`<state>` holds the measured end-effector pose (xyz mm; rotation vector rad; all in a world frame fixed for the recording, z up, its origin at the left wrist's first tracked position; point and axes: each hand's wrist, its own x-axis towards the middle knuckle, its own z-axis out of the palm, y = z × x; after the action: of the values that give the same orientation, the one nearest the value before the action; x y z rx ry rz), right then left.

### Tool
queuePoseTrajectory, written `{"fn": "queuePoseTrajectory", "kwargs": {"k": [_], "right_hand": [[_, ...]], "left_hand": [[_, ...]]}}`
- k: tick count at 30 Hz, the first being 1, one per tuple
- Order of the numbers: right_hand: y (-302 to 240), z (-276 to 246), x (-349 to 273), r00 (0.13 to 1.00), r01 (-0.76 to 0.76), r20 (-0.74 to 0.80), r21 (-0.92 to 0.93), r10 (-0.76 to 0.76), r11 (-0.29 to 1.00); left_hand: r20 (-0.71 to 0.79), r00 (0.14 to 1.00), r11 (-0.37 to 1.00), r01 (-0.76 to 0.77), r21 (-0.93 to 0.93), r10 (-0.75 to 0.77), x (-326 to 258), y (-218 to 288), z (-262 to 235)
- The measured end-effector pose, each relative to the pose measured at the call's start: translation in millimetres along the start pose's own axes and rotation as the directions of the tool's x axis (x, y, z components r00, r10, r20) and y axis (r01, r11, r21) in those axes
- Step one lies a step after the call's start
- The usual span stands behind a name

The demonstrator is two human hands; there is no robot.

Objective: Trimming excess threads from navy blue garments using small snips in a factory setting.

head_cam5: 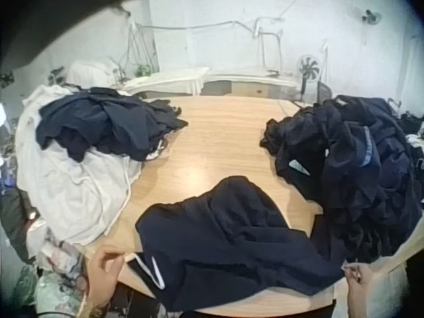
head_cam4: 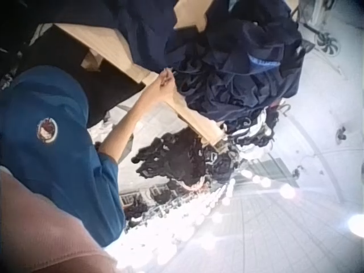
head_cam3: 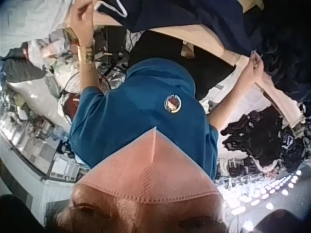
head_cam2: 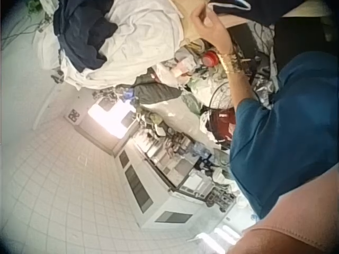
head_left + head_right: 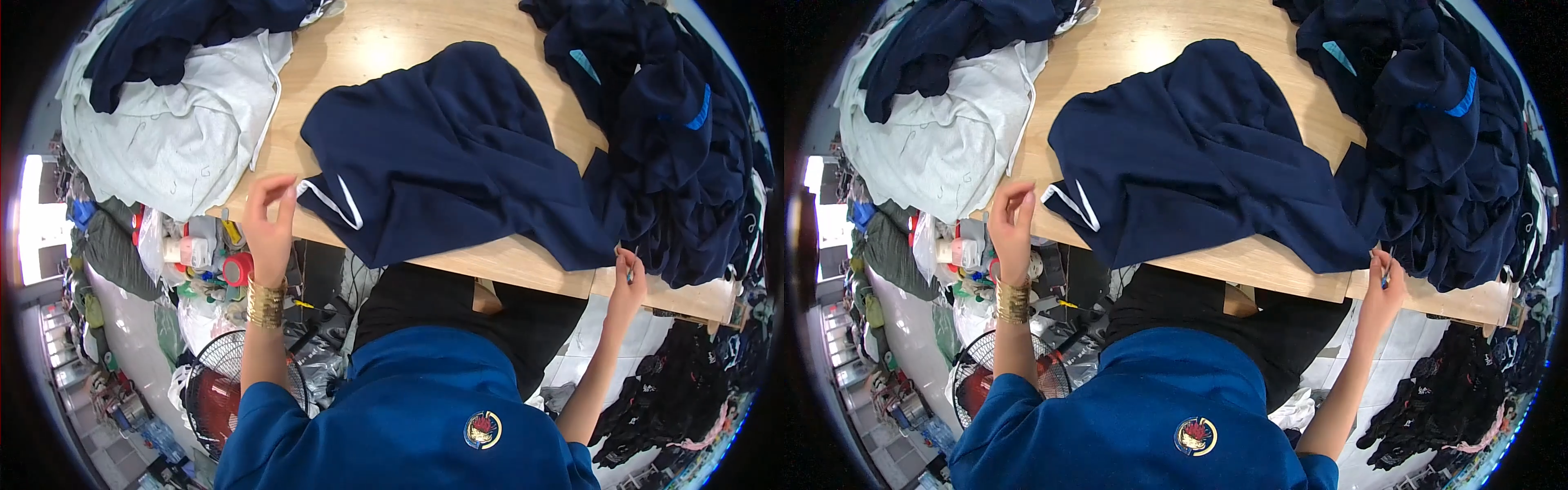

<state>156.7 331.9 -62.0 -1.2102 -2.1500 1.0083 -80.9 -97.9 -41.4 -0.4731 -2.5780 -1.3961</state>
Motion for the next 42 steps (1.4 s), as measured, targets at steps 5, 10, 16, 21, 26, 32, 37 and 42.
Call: {"fn": "queuePoseTrajectory", "kwargs": {"k": [5,10,16,21,26,32,37,42], "right_hand": [[-74.6,32.1,-45.3,0.943,0.314,0.165,-0.139,-0.290,0.939],[-89.4,85.3,-90.4,0.678,0.538,0.529,0.116,-0.510,0.835],[-119.0,124.7,-112.9,0.466,0.564,0.673,0.275,-0.575,0.779],[-142.0,189.0,-115.5,0.672,0.489,0.474,0.293,-0.569,0.821],[-144.2,203.0,-114.0,0.668,0.510,0.590,0.080,-0.453,0.857],[-146.7,133.2,-69.6,0.802,0.015,0.523,0.464,-0.288,0.886],[-128.6,69.8,-58.6,0.890,-0.259,0.455,0.575,-0.040,0.776],[-64.3,52.4,-52.7,0.897,0.287,0.324,0.086,-0.300,0.954]], "left_hand": [[0.229,0.935,0.923,-0.321,0.213,0.272,-34.2,2.9,-1.2],[0.049,0.992,0.989,0.115,0.092,-0.119,-38.4,-19.8,-1.7],[0.173,0.977,0.946,-0.166,0.279,0.120,-16.1,-24.8,-2.8],[0.199,0.970,0.960,-0.183,0.210,0.142,-15.7,-15.2,12.6],[0.292,0.953,0.890,-0.204,0.409,0.085,-11.2,-24.9,15.1],[0.114,0.993,0.999,-0.004,0.042,-0.001,-0.2,-22.2,14.7],[0.293,0.885,0.738,0.465,-0.489,-0.363,-22.7,5.5,58.0],[0.418,0.871,0.909,0.365,-0.201,-0.258,-34.6,22.3,88.0]]}}
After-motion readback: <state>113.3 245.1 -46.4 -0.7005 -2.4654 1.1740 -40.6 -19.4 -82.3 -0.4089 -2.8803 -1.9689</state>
